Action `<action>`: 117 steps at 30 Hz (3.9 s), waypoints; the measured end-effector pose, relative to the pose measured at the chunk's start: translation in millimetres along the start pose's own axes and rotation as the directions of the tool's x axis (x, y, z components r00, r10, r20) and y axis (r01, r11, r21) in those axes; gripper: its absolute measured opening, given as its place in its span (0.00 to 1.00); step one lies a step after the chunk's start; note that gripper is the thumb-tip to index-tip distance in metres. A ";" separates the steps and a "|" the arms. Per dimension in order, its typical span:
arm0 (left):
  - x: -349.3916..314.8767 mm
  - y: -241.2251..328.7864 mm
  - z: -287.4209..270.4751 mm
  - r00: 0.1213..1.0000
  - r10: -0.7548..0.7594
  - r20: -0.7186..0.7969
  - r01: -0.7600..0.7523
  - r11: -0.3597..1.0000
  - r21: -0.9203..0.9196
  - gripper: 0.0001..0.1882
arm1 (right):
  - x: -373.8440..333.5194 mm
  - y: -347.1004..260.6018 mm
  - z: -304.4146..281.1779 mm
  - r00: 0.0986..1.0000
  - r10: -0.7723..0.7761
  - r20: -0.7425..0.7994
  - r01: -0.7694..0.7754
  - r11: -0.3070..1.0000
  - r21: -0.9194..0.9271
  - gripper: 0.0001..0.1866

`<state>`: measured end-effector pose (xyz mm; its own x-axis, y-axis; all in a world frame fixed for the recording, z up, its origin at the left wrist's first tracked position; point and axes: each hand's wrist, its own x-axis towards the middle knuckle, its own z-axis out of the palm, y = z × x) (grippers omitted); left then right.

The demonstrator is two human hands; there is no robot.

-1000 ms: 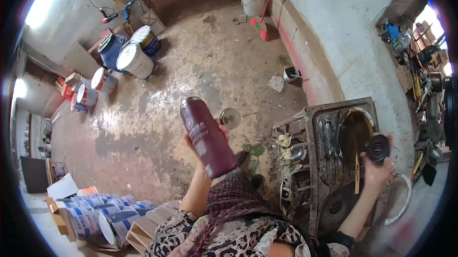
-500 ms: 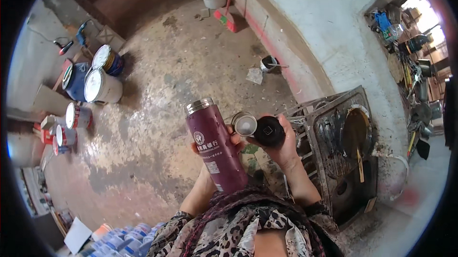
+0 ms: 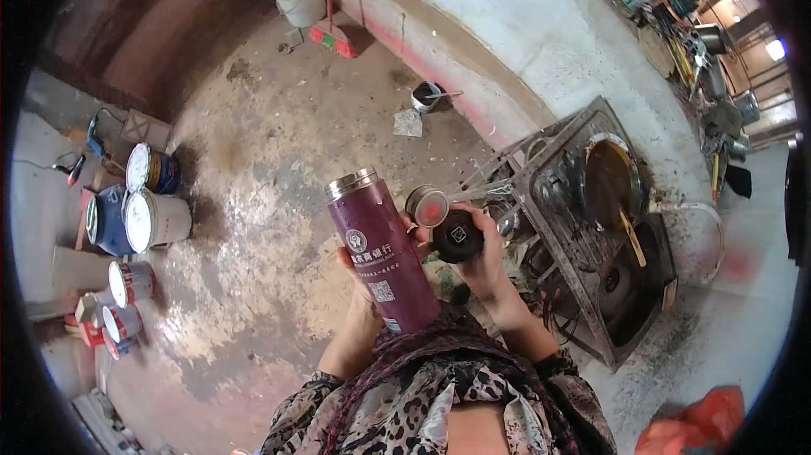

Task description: The person cleans a maroon thermos using a wooden stick and water from a sink, then rinses it thoroughly. They walk through a workshop area to a water dispenser, fill the thermos with hot water, and secure the lid.

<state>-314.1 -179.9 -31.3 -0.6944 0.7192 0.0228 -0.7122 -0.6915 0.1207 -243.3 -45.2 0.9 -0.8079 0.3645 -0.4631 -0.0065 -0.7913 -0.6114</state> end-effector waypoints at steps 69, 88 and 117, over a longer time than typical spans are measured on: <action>-56.5 -229.2 35.4 0.596 -0.770 -0.225 0.794 0.524 0.308 0.53 | -73.9 -304.2 -378.5 0.727 -0.680 -0.096 -0.402 -0.308 -0.862 0.32; -79.4 -238.3 37.1 0.711 -0.655 -0.255 0.697 0.614 0.370 0.53 | -99.6 -284.9 -407.7 0.720 -0.632 -0.287 0.637 0.766 -0.086 0.10; -76.5 -219.7 33.6 0.682 -0.692 -0.234 0.719 0.577 0.387 0.53 | -175.6 -181.3 -518.8 0.406 -0.457 -0.791 0.712 0.701 -0.039 0.19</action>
<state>-101.0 -80.7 -26.2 -0.0048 0.9538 -0.3005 -0.8707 0.1438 0.4703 205.5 289.0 -139.8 0.1408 0.8984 -0.4160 -0.5568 -0.2756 -0.7836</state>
